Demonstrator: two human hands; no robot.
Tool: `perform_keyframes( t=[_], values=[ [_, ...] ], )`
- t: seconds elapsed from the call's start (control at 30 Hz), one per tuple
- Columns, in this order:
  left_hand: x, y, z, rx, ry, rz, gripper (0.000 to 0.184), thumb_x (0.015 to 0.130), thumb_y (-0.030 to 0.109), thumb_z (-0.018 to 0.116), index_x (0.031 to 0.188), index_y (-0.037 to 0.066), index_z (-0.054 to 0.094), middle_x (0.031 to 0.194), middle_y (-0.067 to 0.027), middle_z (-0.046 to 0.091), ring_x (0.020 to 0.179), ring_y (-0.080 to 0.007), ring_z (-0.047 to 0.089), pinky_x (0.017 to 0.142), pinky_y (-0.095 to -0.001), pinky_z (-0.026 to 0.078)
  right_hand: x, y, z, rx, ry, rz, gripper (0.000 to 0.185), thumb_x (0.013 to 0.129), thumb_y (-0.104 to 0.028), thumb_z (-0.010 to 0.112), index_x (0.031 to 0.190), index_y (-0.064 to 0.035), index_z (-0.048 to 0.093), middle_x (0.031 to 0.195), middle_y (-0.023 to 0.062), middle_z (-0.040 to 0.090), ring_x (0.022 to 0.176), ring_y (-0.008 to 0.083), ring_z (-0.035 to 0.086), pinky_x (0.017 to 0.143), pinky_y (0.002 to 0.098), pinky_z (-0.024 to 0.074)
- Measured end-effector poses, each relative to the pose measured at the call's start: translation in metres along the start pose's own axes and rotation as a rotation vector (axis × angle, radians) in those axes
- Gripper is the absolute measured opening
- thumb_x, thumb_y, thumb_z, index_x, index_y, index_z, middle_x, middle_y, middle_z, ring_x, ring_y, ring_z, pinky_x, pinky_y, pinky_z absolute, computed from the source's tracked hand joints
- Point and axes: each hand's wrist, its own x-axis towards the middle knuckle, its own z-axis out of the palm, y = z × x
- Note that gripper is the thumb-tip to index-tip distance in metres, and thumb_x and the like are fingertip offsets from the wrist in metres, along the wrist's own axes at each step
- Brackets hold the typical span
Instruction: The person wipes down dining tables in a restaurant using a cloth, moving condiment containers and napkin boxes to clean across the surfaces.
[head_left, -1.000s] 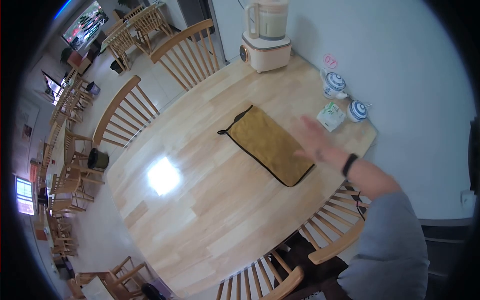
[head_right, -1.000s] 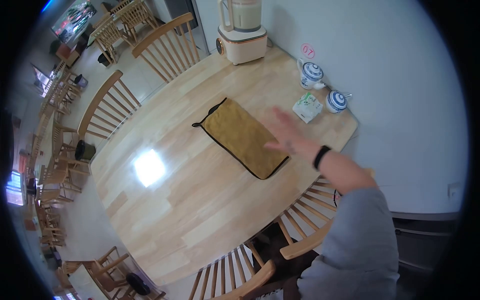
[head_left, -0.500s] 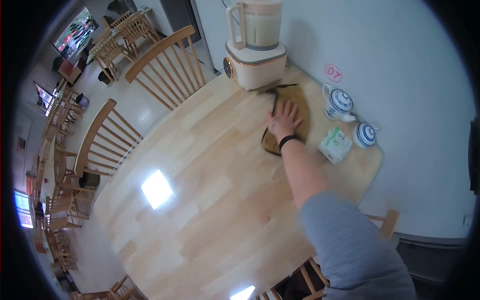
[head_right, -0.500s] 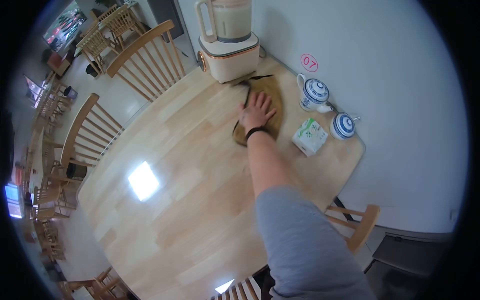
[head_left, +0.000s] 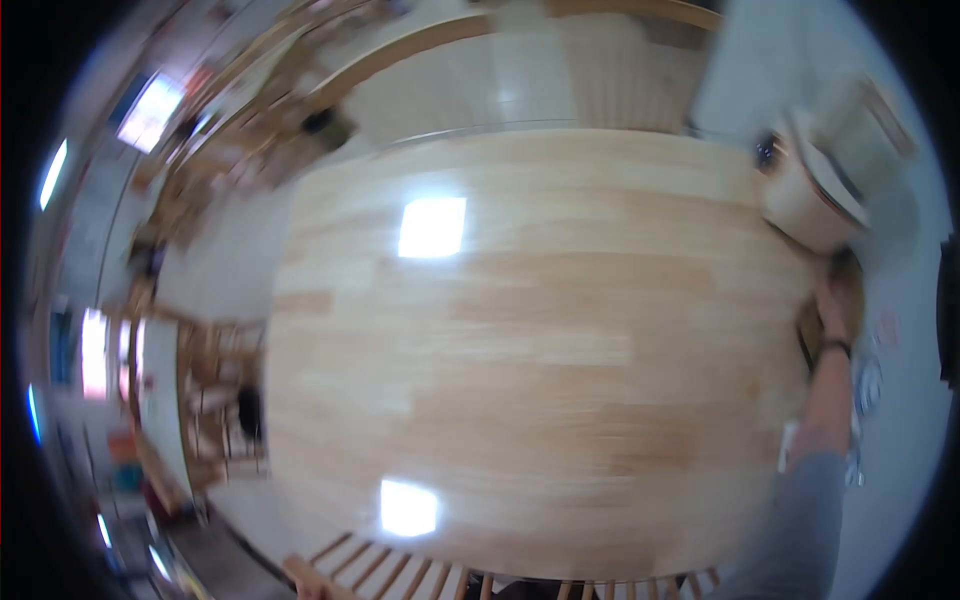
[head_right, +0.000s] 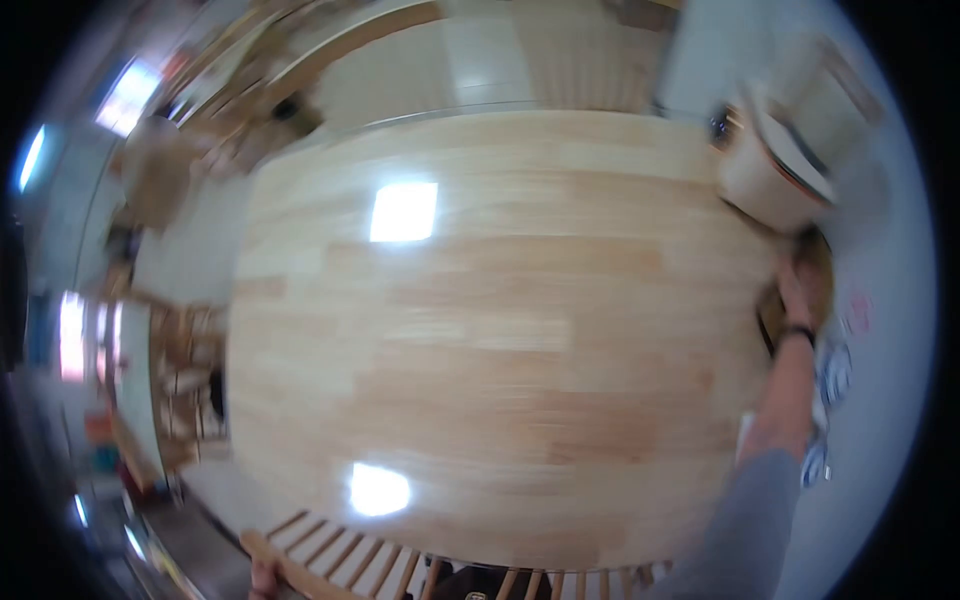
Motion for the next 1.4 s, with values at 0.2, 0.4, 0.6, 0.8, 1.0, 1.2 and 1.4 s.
perform_keyframes(
  t=[0.2,0.4,0.6,0.8,1.0,1.2,1.4],
  values=[
    [-0.004,-0.036,0.017,-0.280,-0.125,0.272,0.044,0.093,0.004,0.058,0.132,0.000,0.038,0.112,-0.0108,0.060,0.096,-0.0201,0.063,0.082,-0.0349,0.056,-0.081,-0.056,0.040,-0.209,0.019,0.022,0.096,0.088,-0.079,0.028,0.158,-0.0166,0.008,0.164,0.0174,0.005,0.150,0.0409,0.002,0.119,0.0555,0.0066],
    [0.026,-0.082,0.031,0.146,-0.056,0.777,0.047,0.094,0.019,0.063,0.124,-0.007,0.037,0.109,-0.0171,0.059,0.096,-0.0282,0.064,0.080,-0.0379,0.055,-0.269,-0.190,0.028,-0.121,-0.040,-0.185,0.094,0.089,-0.076,0.038,0.159,-0.0228,0.005,0.165,0.0121,-0.004,0.150,0.0391,-0.002,0.106,0.0763,0.0130],
    [-0.023,-0.020,0.025,0.016,-0.121,0.546,0.066,0.095,0.034,0.062,0.121,-0.013,0.023,0.097,-0.0299,0.061,0.091,-0.0378,0.067,0.075,-0.0428,0.055,-0.540,-0.383,-0.011,-0.263,-0.166,-0.778,0.093,0.090,-0.057,0.051,0.158,-0.0152,0.005,0.164,0.0154,-0.007,0.150,0.0385,-0.008,0.109,0.0739,0.0070],
    [-0.011,-0.022,0.008,0.108,-0.372,0.593,0.071,0.094,0.043,0.060,0.117,-0.014,0.027,0.087,-0.0332,0.063,0.076,-0.0442,0.067,0.065,-0.0456,0.055,-0.833,-0.482,-0.009,-0.179,-0.344,-1.518,0.092,0.086,-0.042,0.060,0.157,-0.0110,0.011,0.164,0.0189,-0.001,0.151,0.0385,-0.006,0.112,0.0701,0.0007],
    [0.077,-0.068,-0.075,0.001,-0.836,1.019,0.060,0.094,0.044,0.059,0.133,0.001,0.042,0.100,-0.0202,0.064,0.091,-0.0346,0.064,0.079,-0.0450,0.050,-0.957,-0.492,0.022,0.039,-0.379,-1.733,0.071,0.086,-0.022,0.060,0.150,-0.0069,0.033,0.160,0.0197,0.018,0.147,0.0417,0.016,0.117,0.0560,0.0156],
    [0.196,-0.185,-0.245,-0.033,-0.306,0.837,0.051,0.092,0.034,0.061,0.132,0.004,0.052,0.118,-0.0214,0.063,0.106,-0.0364,0.061,0.092,-0.0439,0.049,-0.919,-0.543,0.118,0.820,-0.570,-0.693,0.032,0.094,-0.016,0.046,0.120,0.0006,0.051,0.116,0.0182,0.058,0.107,0.0322,0.055,0.097,0.0377,0.0431],
    [0.248,-0.255,-0.399,-0.437,-0.027,0.464,0.048,0.093,0.031,0.061,0.131,0.003,0.053,0.122,-0.0202,0.063,0.106,-0.0331,0.066,0.090,-0.0407,0.053,-1.080,-0.575,-0.013,-0.039,-0.344,-1.879,0.025,0.092,-0.023,0.055,0.107,-0.0030,0.059,0.098,0.0116,0.067,0.093,0.0303,0.066,0.083,0.0393,0.0522]
  ],
)
